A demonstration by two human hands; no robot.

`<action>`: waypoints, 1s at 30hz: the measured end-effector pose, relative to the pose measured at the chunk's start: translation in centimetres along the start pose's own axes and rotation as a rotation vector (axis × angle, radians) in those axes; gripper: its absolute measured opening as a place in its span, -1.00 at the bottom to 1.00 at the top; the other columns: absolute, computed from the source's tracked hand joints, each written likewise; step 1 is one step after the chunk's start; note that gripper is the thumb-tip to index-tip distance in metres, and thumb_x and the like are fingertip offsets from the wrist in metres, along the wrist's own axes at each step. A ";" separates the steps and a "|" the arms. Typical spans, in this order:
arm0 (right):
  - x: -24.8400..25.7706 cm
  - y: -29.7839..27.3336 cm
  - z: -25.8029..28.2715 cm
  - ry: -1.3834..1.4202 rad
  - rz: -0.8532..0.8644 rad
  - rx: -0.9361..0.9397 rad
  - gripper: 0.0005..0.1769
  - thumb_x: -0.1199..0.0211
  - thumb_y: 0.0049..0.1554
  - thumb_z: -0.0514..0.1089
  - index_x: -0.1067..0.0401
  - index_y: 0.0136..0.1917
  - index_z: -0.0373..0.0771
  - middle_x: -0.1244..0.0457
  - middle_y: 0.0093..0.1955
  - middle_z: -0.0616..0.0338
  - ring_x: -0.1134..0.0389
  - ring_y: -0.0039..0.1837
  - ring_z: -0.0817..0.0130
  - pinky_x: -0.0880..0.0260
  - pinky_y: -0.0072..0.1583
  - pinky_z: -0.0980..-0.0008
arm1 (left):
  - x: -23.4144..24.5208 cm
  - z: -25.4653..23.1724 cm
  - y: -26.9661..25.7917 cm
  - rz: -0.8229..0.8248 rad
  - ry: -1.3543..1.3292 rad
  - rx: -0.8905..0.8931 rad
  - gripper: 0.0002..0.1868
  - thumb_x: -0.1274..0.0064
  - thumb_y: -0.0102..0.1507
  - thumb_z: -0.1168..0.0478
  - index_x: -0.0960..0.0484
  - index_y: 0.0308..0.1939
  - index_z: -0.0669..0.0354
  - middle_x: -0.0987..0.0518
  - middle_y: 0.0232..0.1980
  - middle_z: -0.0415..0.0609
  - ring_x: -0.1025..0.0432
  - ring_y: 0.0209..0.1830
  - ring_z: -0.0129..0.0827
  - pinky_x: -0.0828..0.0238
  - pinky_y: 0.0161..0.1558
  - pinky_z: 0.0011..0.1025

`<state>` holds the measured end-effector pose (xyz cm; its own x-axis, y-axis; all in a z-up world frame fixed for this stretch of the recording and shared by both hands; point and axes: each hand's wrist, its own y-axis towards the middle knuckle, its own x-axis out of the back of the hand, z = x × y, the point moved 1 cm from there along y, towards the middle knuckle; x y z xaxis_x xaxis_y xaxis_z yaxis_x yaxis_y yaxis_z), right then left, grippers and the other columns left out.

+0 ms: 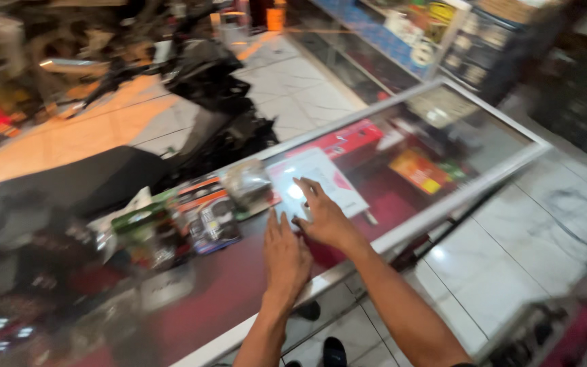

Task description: The person picks up and arranges several packaged motorcycle components, including light bulbs and smaller hardware, on a glass-topped display counter and a retail wall rack.

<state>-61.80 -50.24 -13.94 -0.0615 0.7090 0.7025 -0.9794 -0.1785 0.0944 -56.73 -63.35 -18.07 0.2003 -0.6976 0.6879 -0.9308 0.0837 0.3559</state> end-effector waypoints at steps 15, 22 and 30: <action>9.6 -24.5 -2.2 -0.262 -0.671 -0.452 -0.29 -0.34 0.08 -0.22 -0.26 0.48 -0.15 -0.09 0.53 -0.01 -0.12 0.50 -0.11 -0.12 0.46 0.00 | -5.9 -15.7 -5.5 0.375 -0.407 -0.616 -0.36 -0.09 0.22 0.37 -0.29 0.38 0.47 -0.19 0.50 0.45 -0.07 0.52 0.30 -0.04 0.44 0.05; 12.9 -32.5 -4.8 -0.192 -0.799 -0.715 -0.34 -0.32 0.11 -0.15 -0.28 0.47 -0.10 -0.07 0.55 0.08 -0.10 0.54 0.01 -0.16 0.46 0.08 | -11.2 -22.3 -8.1 0.522 -0.461 -0.772 -0.36 -0.14 0.19 0.35 -0.31 0.33 0.47 -0.21 0.47 0.45 -0.12 0.49 0.30 -0.13 0.38 0.03; 18.2 -40.3 -8.6 -0.318 -0.961 -0.827 -0.34 -0.36 0.09 -0.12 -0.32 0.44 -0.13 -0.10 0.53 0.00 -0.11 0.51 -0.04 -0.10 0.44 0.01 | -15.9 -31.6 -11.7 0.616 -0.477 -0.955 -0.39 -0.13 0.22 0.34 -0.32 0.32 0.43 -0.22 0.46 0.44 -0.12 0.48 0.30 -0.17 0.34 0.06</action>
<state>-25.10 -24.31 -11.02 0.6605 0.1062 0.7433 -0.4412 0.8559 0.2697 -39.39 -30.72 -13.15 -0.5109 -0.5311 0.6760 -0.1930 0.8371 0.5119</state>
